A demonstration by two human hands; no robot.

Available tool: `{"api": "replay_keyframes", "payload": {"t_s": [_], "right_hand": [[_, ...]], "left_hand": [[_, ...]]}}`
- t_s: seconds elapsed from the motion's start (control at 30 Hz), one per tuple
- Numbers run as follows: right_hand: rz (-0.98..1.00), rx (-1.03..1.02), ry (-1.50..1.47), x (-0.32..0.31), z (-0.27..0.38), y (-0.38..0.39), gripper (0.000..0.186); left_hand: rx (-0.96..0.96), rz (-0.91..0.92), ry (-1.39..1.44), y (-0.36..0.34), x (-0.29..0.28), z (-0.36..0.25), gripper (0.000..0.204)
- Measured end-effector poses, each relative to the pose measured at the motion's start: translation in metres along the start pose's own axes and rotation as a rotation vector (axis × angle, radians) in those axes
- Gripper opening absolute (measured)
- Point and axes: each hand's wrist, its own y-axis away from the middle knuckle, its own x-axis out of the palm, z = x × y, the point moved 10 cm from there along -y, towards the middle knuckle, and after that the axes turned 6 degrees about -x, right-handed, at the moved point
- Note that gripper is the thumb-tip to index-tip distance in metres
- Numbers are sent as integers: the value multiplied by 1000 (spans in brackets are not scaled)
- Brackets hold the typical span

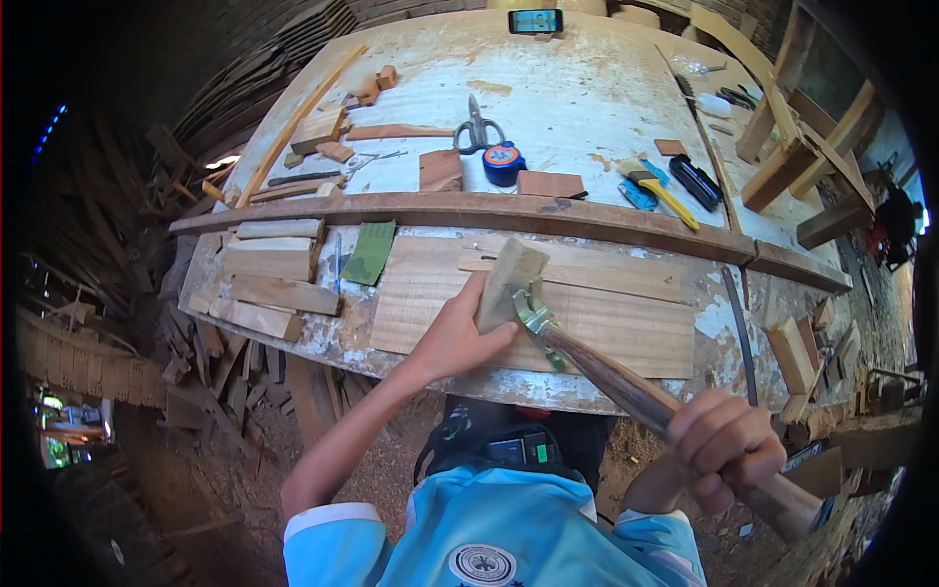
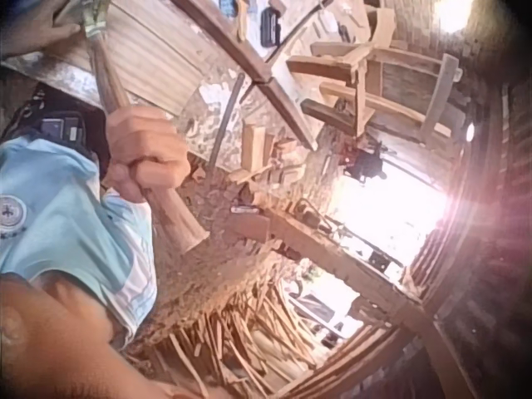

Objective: Marking measurements on a wooden board and hammering a small piece into place.

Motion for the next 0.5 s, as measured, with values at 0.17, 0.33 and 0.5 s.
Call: {"api": "replay_keyframes", "payload": {"t_s": [0.17, 0.33, 0.5], "right_hand": [[17, 41, -23, 7, -14, -11, 29], [51, 63, -60, 8, -16, -12, 25], [83, 54, -42, 8, -13, -9, 22]], "left_hand": [[68, -48, 94, 2, 0, 13, 66], [285, -9, 641, -5, -9, 11, 60], [280, -5, 619, -23, -16, -25, 37]]}}
